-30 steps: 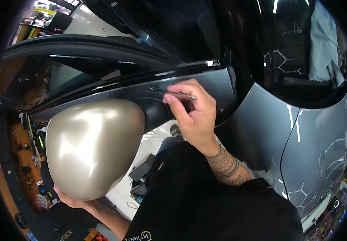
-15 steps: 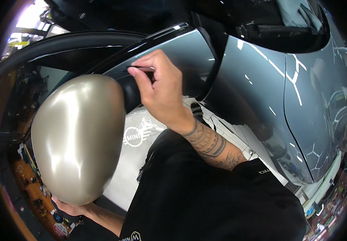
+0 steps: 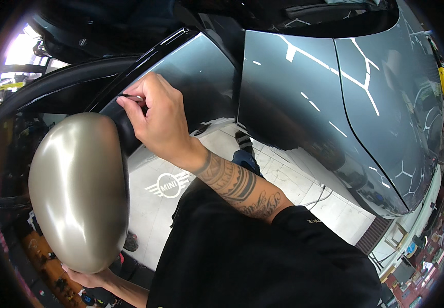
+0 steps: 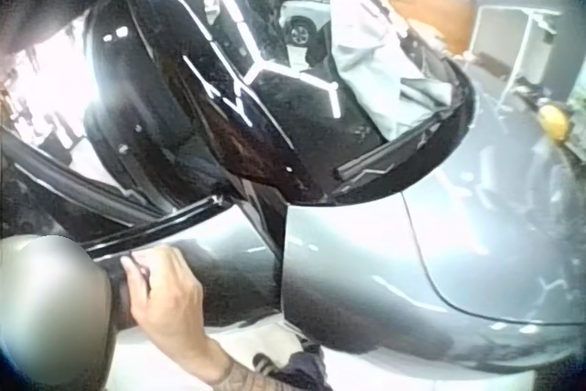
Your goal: The person applies a protective film to a car's side mirror and door. They use a squeegee to smooth the film and a heat gun to shrink and conform the material to the door's curves and edges.
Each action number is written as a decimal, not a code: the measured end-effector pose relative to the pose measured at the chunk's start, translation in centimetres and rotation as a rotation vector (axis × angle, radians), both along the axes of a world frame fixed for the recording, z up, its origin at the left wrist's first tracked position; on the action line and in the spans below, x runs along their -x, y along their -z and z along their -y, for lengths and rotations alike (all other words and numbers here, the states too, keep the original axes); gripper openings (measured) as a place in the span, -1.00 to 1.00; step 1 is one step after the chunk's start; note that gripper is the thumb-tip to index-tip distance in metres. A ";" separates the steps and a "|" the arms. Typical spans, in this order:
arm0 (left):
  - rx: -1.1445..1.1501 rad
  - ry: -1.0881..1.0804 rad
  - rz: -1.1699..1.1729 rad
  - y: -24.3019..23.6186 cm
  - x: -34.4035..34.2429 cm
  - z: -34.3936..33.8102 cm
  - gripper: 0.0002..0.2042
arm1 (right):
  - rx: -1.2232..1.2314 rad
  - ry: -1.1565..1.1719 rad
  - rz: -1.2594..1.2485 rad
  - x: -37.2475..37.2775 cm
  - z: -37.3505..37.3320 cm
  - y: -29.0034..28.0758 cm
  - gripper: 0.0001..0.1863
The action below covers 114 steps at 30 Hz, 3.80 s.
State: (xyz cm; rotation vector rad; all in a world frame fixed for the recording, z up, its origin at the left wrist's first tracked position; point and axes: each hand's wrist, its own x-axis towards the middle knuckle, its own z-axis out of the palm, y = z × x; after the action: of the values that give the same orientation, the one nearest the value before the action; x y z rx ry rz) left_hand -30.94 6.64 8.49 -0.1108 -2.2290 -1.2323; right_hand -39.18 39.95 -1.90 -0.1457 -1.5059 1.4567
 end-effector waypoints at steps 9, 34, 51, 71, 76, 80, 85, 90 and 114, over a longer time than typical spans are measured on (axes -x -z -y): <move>-0.246 -0.037 0.054 0.4 0.1 1.6 -0.67 | -0.088 -0.009 0.029 -0.5 -0.6 0.2 -0.75; 0.039 -0.121 0.044 0.4 -0.3 1.0 -0.59 | -0.086 -0.097 -0.015 0.3 -1.6 -0.1 -0.77; -0.331 0.340 0.201 -1.0 -0.8 1.5 -0.53 | -0.143 -0.147 0.060 0.6 -1.4 -1.5 -0.78; -0.369 0.083 0.096 -0.5 -1.7 1.7 -0.72 | -0.111 -0.209 -0.020 0.3 -2.4 -1.4 -0.82; -0.417 0.193 0.116 -0.6 -1.7 1.2 -0.69 | -0.089 -0.239 -0.020 0.1 -2.6 -1.3 -0.82; -0.420 -0.027 0.101 -0.3 -2.3 1.6 -0.66 | -0.054 -0.280 0.005 -0.4 -2.9 -1.3 -0.84; -0.198 -0.268 0.045 0.0 -2.6 0.6 -0.64 | 0.005 -0.305 -0.009 -1.1 -3.4 -1.0 -0.87; -0.492 0.083 0.119 -0.4 -2.7 1.4 -0.62 | 0.063 -0.321 0.019 -2.7 -5.0 -1.6 -0.88; 0.024 0.647 0.614 -2.8 -0.3 -28.2 -0.73 | 0.184 -1.012 -0.236 -7.1 -13.4 -3.2 -0.85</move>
State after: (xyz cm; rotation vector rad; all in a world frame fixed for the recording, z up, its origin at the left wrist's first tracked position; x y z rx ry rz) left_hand -30.65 34.81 11.33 -0.5674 -2.8598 -1.7541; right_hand -32.07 53.33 1.31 0.7593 -1.2765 2.2915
